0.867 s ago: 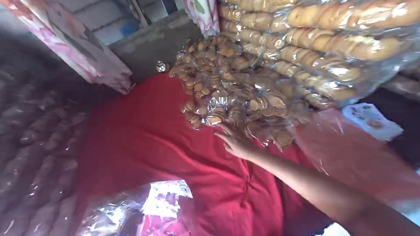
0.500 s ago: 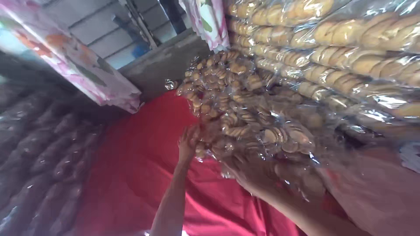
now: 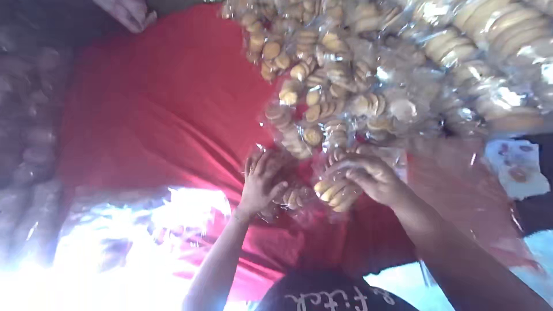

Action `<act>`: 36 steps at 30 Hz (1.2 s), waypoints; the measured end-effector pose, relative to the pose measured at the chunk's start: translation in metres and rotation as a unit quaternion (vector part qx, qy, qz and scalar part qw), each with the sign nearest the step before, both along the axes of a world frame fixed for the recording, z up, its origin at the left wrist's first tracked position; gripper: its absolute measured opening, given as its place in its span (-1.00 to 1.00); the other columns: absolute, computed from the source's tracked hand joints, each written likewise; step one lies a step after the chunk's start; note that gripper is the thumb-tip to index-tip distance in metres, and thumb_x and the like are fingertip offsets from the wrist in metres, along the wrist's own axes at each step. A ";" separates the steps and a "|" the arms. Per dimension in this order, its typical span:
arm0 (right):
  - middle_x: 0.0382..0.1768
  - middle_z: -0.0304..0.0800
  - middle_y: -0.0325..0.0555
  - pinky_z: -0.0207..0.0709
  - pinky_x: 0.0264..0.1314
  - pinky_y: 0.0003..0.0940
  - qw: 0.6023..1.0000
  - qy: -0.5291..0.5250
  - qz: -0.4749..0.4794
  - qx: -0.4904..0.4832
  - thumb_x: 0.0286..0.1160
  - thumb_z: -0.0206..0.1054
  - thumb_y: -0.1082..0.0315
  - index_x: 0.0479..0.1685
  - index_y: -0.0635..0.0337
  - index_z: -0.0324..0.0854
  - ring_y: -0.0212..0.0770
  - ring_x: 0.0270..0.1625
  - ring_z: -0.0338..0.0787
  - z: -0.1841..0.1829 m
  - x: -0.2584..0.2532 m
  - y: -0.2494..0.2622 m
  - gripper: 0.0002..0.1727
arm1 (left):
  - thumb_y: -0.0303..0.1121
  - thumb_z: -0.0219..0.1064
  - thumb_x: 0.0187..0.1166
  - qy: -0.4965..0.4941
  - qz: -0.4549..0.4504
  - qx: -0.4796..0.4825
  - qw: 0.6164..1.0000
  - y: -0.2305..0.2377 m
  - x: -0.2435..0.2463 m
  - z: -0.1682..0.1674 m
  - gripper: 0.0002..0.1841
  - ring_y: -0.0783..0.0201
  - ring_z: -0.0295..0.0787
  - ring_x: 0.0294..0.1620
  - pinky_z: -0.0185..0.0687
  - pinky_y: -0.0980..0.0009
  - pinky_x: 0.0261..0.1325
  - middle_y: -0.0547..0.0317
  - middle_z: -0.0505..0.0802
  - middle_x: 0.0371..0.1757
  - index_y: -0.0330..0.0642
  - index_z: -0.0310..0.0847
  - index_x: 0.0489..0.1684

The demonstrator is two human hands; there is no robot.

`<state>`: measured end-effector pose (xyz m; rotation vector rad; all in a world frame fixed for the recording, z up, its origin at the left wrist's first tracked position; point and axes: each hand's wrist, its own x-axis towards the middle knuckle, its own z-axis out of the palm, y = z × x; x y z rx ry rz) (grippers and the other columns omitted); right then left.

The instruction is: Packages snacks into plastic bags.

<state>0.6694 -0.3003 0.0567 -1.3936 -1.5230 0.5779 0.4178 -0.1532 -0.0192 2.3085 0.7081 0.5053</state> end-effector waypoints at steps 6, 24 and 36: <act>-0.21 0.80 -0.06 0.65 -0.05 -0.32 0.949 -0.050 0.138 -0.278 0.62 0.30 0.18 0.09 0.28 0.65 -0.32 -0.21 0.75 0.024 -0.007 -0.046 -0.68 | -0.41 0.26 0.61 -0.137 0.069 -0.126 0.980 -0.061 -0.030 0.054 -0.74 0.29 0.74 0.24 0.65 0.34 0.33 -0.04 0.82 0.16 -0.42 0.77 0.01; -0.13 0.80 -0.14 0.69 0.00 -0.50 0.939 0.208 0.026 -0.274 0.21 0.59 0.14 0.10 0.30 0.66 -0.47 -0.13 0.78 -0.002 -0.087 -0.171 -0.47 | -0.42 0.26 0.64 -0.170 -0.075 -0.435 0.881 -0.189 -0.021 0.072 -0.80 0.57 0.68 0.06 0.64 0.55 0.18 0.28 0.77 0.03 -0.36 0.76 -0.06; 0.08 0.84 0.13 0.67 0.28 -0.13 0.997 -0.048 0.024 -0.064 0.49 0.39 0.13 0.14 0.26 0.76 0.03 0.17 0.83 -0.067 -0.074 -0.200 -0.59 | -0.44 0.34 0.59 0.151 -0.088 -0.272 0.946 -0.099 0.033 0.059 -0.85 0.31 0.71 -0.07 0.62 0.32 0.13 0.05 0.79 -0.12 -0.37 0.67 -0.10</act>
